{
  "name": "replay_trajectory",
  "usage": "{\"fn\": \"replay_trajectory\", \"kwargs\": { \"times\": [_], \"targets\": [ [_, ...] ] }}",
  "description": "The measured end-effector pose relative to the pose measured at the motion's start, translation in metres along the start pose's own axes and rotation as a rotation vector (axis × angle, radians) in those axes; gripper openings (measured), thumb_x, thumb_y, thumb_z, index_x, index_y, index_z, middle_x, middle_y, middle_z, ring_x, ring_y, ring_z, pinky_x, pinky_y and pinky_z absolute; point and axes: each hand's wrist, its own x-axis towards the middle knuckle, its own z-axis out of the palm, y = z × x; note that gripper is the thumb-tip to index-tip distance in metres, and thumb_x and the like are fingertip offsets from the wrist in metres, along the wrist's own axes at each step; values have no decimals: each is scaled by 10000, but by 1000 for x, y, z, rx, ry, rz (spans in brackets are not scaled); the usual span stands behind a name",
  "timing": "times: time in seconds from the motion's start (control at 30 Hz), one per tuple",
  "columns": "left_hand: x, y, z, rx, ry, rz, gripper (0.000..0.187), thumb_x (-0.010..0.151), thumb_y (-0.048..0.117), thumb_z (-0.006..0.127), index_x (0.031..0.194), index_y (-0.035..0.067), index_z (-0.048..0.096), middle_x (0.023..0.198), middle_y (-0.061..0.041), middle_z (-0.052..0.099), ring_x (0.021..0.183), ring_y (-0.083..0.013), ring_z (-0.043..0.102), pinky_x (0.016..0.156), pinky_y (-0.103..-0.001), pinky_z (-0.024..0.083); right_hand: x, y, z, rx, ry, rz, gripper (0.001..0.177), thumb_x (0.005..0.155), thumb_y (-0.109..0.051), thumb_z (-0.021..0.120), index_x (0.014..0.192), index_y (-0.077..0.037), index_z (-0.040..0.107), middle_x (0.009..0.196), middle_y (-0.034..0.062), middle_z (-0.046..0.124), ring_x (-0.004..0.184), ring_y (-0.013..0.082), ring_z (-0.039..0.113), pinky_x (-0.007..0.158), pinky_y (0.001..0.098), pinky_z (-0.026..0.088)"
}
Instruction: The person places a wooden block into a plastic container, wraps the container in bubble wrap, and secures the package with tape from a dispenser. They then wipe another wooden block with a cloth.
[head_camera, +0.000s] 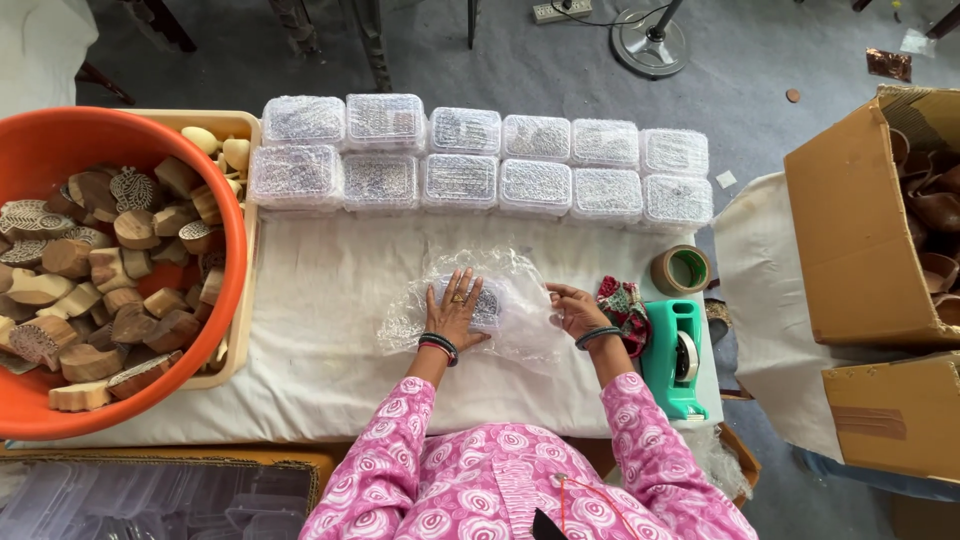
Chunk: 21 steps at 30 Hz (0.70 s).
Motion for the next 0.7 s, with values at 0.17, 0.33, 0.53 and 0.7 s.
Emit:
{"fn": "replay_trajectory", "kwargs": {
  "times": [0.17,0.33,0.53,0.7],
  "targets": [
    [-2,3,-5,3,-16,-13,1304,677,772,757,1637,302,11,1723,29,-50,1581,-190,-85,1232,-679,50,75,61,-99,-77,406,-510,463,748,62,700,1202,-27,721,866,-24,569,726,102,557,628,279,468],
    [-1,2,-4,-9,-6,-7,1305,675,749,776,1637,301,18,1721,26,-44,1582,-194,-70,1227,-680,53,69,49,-79,-447,755,-710,420,795,-19,766,1211,17,723,1068,71,608,885,159,619,793,311,522],
    [-5,4,-27,-19,-55,-24,1341,651,737,796,1648,297,14,1718,27,-72,1579,-196,-91,1243,-659,52,24,31,19,-1363,753,-924,620,818,-295,877,1310,-3,640,1362,216,561,1245,408,539,1004,496,460],
    [2,-18,-19,-530,63,-20,904,801,589,754,1565,265,395,1635,24,408,1573,-222,231,1237,-663,134,-9,45,103,-1425,293,-1023,581,781,-285,828,1301,-99,648,1381,109,582,1282,318,539,1022,467,449]
  ]
}}
